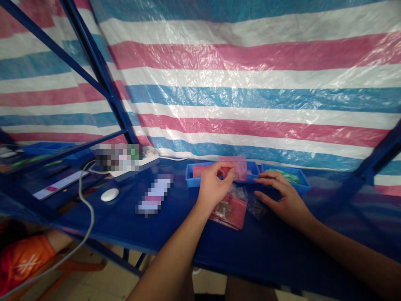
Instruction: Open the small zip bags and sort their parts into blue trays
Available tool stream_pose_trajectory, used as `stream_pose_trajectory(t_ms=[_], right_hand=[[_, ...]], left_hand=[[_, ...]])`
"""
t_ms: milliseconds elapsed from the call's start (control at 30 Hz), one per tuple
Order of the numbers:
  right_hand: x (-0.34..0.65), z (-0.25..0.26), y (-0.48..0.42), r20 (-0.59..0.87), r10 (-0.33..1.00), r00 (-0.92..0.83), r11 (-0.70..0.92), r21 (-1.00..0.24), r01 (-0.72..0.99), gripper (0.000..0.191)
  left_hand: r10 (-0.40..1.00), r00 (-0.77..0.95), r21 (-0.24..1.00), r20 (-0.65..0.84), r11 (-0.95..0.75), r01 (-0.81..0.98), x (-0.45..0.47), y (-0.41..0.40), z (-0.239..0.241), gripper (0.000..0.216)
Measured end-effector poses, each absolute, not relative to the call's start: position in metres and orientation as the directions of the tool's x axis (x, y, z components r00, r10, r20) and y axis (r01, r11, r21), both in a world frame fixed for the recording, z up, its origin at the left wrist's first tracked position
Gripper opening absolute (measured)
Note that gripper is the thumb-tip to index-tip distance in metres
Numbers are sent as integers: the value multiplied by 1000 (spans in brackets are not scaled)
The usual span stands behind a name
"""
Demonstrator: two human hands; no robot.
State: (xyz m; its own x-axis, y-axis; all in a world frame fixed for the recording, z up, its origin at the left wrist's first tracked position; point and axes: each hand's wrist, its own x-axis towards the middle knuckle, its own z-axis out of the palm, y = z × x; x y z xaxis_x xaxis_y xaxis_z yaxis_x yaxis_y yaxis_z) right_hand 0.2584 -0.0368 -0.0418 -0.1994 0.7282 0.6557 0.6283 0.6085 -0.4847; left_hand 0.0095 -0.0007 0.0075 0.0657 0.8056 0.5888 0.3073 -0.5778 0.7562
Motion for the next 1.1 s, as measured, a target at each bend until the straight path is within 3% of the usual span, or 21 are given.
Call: stream_pose_trajectory(t_ms=[100, 300, 467, 633, 833, 1000, 1100], right_hand=[[261, -45, -34, 630, 752, -194, 592, -515, 620, 28], [261, -47, -33, 579, 791, -196, 572, -588, 573, 24], [260, -47, -34, 550, 815, -183, 553, -644, 529, 25], [260, -49, -36, 513, 835, -196, 534, -676, 508, 30], [256, -43, -43, 422, 825, -376, 565, -629, 534, 35], [253, -28, -57, 342, 773, -534, 622, -572, 534, 69], [252, -26, -62, 312, 755, -577, 645, -511, 568, 85]], left_hand=[[794, -66, 736, 605, -525, 427, -10, 9, 11, 17], [726, -81, 563, 683, -452, 692, -44, 25, 17, 24], [793, -90, 538, 602, -320, 780, -53, 30, 16, 21], [844, -3, 488, 536, -307, 817, -61, 38, 10, 20], [852, 129, 271, 507, -300, 915, -64, 40, 4, 24], [835, 24, 294, 550, -221, 930, -62, 34, 4, 27], [785, 45, 320, 618, -304, 898, -57, 31, 6, 30]])
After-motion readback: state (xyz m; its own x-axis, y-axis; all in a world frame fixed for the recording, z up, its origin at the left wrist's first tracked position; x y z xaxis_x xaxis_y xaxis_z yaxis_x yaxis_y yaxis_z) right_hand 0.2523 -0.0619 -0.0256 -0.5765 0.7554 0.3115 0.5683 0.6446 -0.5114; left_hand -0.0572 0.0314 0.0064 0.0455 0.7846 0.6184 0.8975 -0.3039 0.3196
